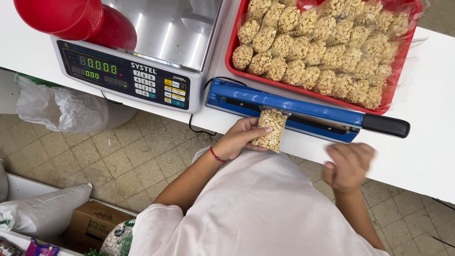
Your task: Sealing small plastic bags filled with snacks using an impulse sealer on a counter next to a scale.
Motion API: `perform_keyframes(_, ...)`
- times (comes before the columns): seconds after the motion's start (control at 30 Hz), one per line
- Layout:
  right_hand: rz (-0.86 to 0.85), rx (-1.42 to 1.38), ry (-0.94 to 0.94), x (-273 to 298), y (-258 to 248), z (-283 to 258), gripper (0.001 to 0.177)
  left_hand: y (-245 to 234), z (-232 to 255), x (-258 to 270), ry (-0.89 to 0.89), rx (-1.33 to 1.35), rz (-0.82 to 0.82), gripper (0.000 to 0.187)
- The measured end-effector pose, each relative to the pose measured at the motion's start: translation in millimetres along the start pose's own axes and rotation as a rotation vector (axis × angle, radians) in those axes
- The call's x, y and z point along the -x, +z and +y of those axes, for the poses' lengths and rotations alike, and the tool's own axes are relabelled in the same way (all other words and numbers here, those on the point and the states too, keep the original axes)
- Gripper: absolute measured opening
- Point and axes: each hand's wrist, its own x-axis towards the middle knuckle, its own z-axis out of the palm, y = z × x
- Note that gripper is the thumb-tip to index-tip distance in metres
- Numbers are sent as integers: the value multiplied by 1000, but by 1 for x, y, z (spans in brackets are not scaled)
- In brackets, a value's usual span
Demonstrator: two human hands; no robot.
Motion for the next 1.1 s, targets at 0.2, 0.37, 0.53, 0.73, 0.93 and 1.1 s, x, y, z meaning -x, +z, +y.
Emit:
perform_keyframes(0.2, -346, -160, 234, -26, 48, -14, 54, 3, -7, 1, 167, 76, -24, 48)
perform_keyframes(0.37, -438, -146, 206, -27, 56, -10, 56, 5, -3, 3, 162, 87, -28, 48)
perform_keyframes(0.53, -443, -227, 157, -40, 65, -11, 58, 3, -7, -1, 167, 114, -31, 48)
perform_keyframes(0.73, -461, -179, 106, -26, 71, 3, 62, 2, -7, -1, 170, 104, -34, 48)
perform_keyframes(0.93, -379, -70, 224, -29, 48, 13, 45, 4, -6, 1, 162, 109, -29, 48)
perform_keyframes(1.1, -357, 33, 386, -59, 61, 6, 23, 3, -6, 0, 157, 107, -27, 47)
